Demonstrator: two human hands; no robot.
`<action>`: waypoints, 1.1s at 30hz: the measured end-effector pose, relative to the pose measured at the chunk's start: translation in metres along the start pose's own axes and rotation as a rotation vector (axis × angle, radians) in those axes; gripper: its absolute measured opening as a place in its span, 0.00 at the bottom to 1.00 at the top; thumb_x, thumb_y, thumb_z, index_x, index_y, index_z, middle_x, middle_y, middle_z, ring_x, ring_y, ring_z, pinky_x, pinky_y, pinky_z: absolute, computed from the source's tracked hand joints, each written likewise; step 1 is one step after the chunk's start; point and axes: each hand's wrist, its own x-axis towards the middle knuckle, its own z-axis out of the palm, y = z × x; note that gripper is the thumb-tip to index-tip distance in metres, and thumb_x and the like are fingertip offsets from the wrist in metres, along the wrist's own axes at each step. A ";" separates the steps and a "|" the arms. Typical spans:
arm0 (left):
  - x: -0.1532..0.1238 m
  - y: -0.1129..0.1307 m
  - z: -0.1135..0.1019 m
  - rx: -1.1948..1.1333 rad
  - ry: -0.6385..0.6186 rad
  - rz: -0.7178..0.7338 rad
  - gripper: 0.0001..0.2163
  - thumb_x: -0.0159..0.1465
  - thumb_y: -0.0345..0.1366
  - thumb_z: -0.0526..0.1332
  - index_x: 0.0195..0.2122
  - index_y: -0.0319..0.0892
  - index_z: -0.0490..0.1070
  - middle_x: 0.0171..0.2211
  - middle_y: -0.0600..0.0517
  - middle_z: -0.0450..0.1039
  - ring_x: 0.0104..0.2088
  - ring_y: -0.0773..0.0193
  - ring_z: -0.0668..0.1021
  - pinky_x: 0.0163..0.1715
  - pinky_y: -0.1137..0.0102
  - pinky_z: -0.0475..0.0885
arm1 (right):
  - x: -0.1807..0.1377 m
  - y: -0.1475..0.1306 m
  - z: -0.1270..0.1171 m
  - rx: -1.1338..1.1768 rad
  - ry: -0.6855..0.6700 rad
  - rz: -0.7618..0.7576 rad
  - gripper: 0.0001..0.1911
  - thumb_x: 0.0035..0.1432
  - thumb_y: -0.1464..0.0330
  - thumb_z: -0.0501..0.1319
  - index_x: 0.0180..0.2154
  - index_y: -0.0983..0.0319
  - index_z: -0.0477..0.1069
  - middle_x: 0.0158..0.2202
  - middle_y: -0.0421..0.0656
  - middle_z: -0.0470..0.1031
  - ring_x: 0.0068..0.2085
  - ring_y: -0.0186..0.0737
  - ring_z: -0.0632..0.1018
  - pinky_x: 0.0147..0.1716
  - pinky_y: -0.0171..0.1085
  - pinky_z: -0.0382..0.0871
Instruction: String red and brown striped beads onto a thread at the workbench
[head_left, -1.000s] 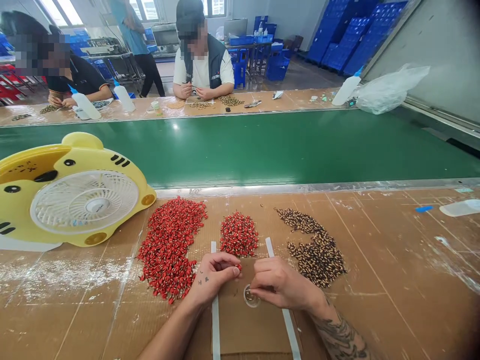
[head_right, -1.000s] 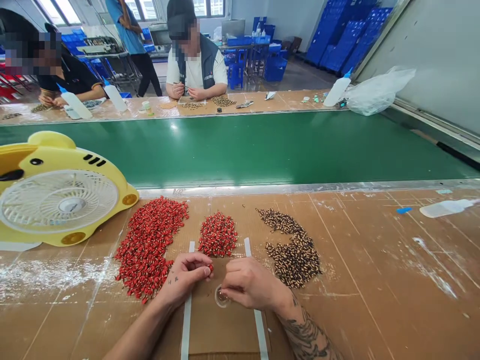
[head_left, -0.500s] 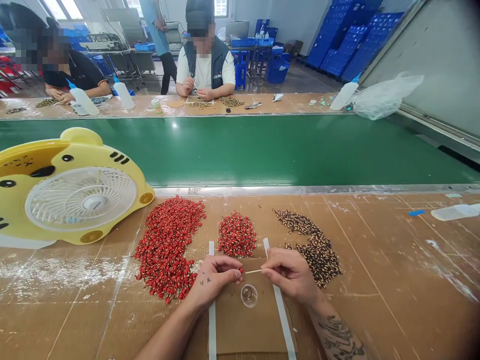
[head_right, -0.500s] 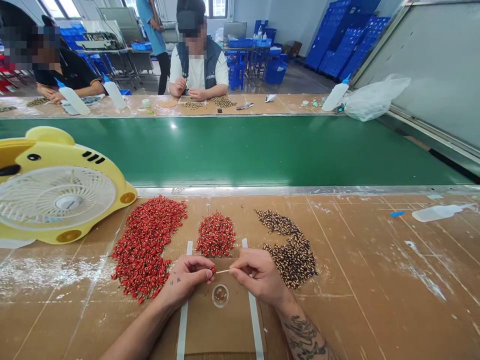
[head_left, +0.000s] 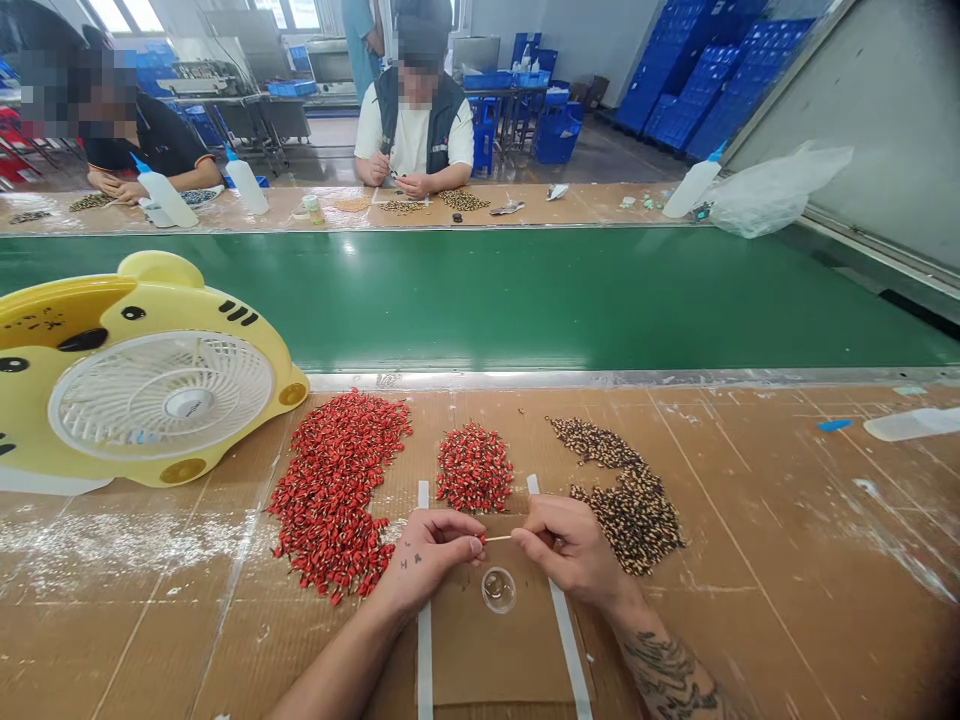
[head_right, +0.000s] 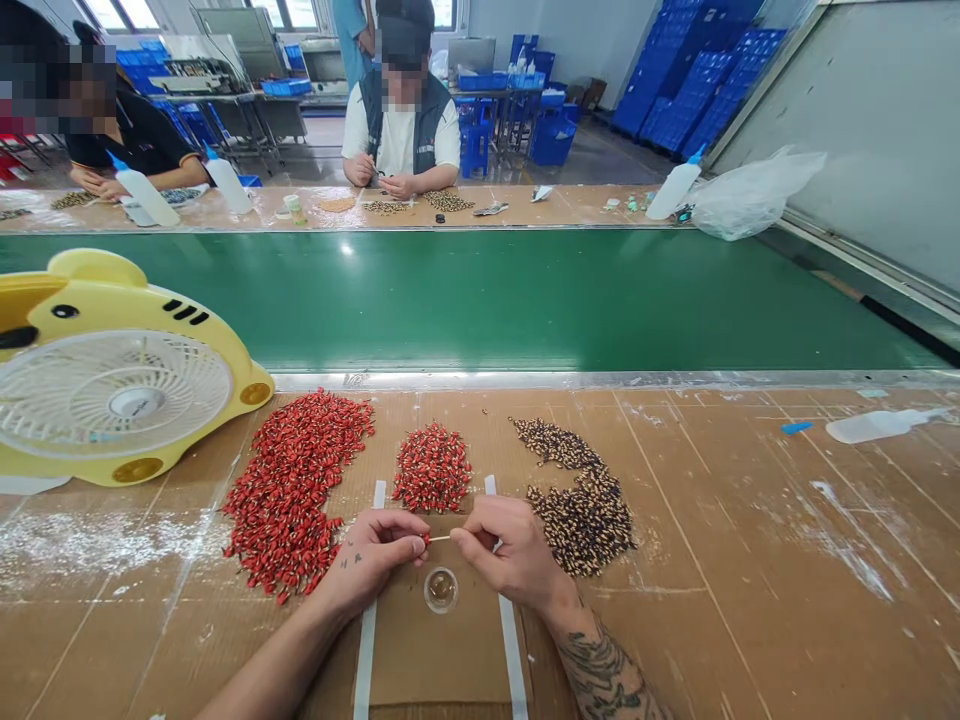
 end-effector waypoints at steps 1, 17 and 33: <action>0.000 0.000 0.000 -0.008 -0.001 0.004 0.08 0.50 0.35 0.73 0.29 0.38 0.81 0.21 0.52 0.79 0.23 0.69 0.76 0.28 0.75 0.69 | 0.000 0.000 0.001 -0.013 0.007 0.003 0.17 0.64 0.68 0.58 0.22 0.62 0.65 0.19 0.35 0.59 0.22 0.31 0.61 0.24 0.33 0.51; 0.003 -0.005 -0.004 -0.022 0.032 0.015 0.10 0.50 0.35 0.73 0.32 0.38 0.80 0.24 0.52 0.79 0.25 0.67 0.77 0.31 0.74 0.70 | 0.004 0.011 -0.024 -0.075 -0.275 0.137 0.22 0.65 0.56 0.59 0.22 0.62 0.68 0.20 0.37 0.66 0.23 0.34 0.66 0.25 0.33 0.57; 0.003 -0.004 -0.004 -0.014 0.009 0.009 0.07 0.52 0.34 0.72 0.32 0.39 0.79 0.24 0.53 0.78 0.26 0.68 0.77 0.32 0.74 0.70 | -0.004 0.078 -0.071 -0.492 0.145 0.452 0.11 0.57 0.69 0.58 0.33 0.61 0.80 0.35 0.46 0.79 0.39 0.47 0.77 0.42 0.44 0.67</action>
